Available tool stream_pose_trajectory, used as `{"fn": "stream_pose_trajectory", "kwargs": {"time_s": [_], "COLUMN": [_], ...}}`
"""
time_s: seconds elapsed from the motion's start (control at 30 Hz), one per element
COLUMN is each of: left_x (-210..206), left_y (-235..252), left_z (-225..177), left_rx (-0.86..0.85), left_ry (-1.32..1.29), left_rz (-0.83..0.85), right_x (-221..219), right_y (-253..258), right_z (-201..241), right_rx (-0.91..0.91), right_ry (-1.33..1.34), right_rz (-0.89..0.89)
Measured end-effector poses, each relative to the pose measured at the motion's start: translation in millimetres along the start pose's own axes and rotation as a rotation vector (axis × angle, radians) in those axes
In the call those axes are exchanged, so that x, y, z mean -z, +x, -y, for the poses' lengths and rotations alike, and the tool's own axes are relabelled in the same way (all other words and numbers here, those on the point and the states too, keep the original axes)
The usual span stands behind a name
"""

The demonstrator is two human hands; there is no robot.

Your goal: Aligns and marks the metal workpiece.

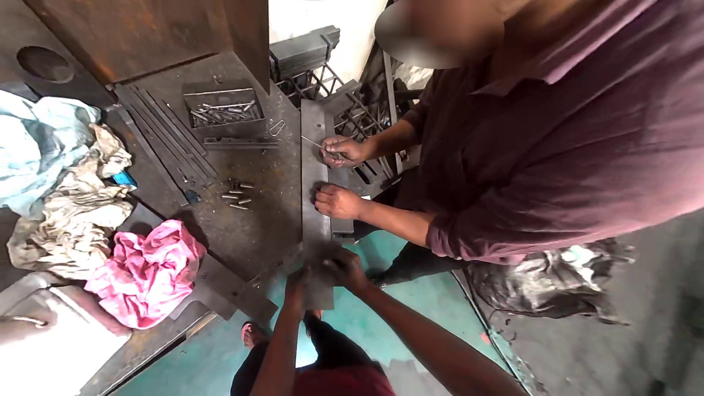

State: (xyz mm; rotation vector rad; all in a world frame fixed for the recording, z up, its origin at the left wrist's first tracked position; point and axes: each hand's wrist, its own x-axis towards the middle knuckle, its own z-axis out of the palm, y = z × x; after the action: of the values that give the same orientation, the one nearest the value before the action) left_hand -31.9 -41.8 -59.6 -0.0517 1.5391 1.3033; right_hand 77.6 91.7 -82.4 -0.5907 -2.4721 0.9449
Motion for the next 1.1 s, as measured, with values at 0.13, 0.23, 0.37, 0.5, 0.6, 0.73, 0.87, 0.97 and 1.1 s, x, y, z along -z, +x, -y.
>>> {"fn": "stream_pose_trajectory", "kwargs": {"time_s": [0.13, 0.23, 0.37, 0.5, 0.6, 0.73, 0.87, 0.97, 1.1], "left_x": [-2, -6, -6, -12, -18, -17, -18, -22, -26], "left_y": [0, 2, 1, -7, -13, -13, -9, -8, -9], "left_z": [2, 2, 10, 11, 11, 16, 16, 12, 5], "left_rx": [-0.066, -0.122, -0.236, -0.346, -0.528, -0.704, -0.793, -0.909, -0.953], "left_ry": [0.044, 0.029, 0.000, 0.117, 0.315, 0.473, 0.600, 0.780, 0.996], "left_rz": [-0.057, -0.132, -0.240, -0.363, -0.491, -0.471, -0.437, -0.433, -0.344], "right_x": [-1, -3, 4, -4, -6, 8, -3, -2, 19], "right_y": [-3, 1, 2, -2, 6, 1, -2, 8, 18], "right_z": [3, 3, 3, -1, -1, 0, 1, 7, 17], "right_rx": [-0.001, 0.031, -0.052, 0.028, 0.011, -0.005, 0.028, -0.073, -0.237], "right_ry": [0.022, -0.135, 0.050, -0.051, -0.121, 0.112, -0.129, -0.112, 0.130], "right_rz": [0.021, -0.013, 0.040, 0.008, -0.016, 0.073, 0.035, -0.009, -0.163]}}
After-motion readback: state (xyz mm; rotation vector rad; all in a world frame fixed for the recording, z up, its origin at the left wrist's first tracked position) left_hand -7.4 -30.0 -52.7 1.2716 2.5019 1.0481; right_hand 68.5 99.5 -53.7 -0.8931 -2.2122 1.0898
